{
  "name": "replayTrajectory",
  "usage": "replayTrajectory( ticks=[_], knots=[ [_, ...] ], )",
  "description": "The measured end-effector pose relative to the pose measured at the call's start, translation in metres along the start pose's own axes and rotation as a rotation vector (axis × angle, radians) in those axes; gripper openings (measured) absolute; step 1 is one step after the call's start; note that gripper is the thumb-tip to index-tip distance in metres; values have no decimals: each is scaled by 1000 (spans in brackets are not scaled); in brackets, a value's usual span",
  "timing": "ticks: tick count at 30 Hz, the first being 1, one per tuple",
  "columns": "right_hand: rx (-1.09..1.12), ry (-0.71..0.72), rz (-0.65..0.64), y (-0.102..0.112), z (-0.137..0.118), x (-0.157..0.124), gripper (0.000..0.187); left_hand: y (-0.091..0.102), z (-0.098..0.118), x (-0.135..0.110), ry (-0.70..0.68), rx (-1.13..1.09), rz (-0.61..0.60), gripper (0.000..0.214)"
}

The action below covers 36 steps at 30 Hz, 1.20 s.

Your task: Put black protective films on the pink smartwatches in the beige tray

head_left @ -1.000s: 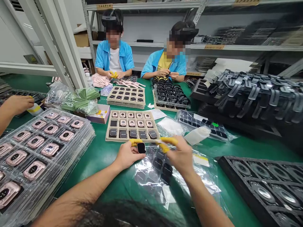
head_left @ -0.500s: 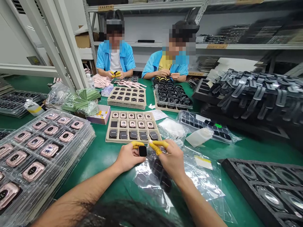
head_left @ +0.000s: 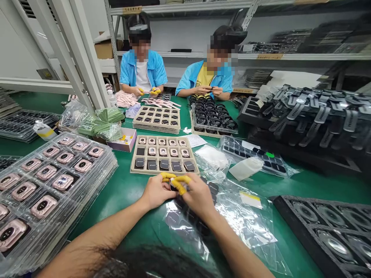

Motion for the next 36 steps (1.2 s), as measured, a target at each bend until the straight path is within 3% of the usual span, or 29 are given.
replayTrajectory(
  ticks=[3, 7, 12, 15, 17, 20, 22, 25, 31, 33, 36],
  knots=[
    [-104, -96, 44, 1, 3, 0, 21, 0, 0, 0, 21, 3, 26, 58],
    [57, 40, -16, 0, 2, -1, 20, 0, 2, -1, -9, 7, 2, 55],
    [-105, -95, 64, 2, 1, 0, 23, 0, 0, 0, 5, 19, 33, 59],
    [23, -5, 12, 0, 0, 0, 23, 0, -1, 1, -21, 22, 2, 58],
    [-19, -25, -24, 0, 2, -1, 26, 0, 0, 0, -16, 23, -5, 57],
    [-156, -143, 72, 1, 4, -2, 29, 0, 1, -1, 21, 44, 33, 59],
    [-89, -104, 88, -1, 0, -1, 25, 0, 2, -2, 8, 49, 31, 58],
    [-5, -56, -22, -5, -2, 0, 21, -1, 3, -3, -13, 23, 1, 55],
    [-595, -433, -201, 25, 32, -9, 26, 8, 13, -2, 6, -195, 55, 63],
    [-582, -485, -266, 29, 30, -13, 30, 15, 16, 1, -52, -260, 123, 63],
    [-432, -468, -360, 16, 16, -19, 36, 25, 18, 8, -119, -282, 199, 63]
  ],
)
Point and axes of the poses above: each hand's wrist, its own x-axis towards the middle knuckle, its own y-axis out of the back of the hand, z = x × y, the point moved 1 cm from there along x, towards the middle knuckle, and after that the axes turned 14 degrees about y, right-handed, at the moved point
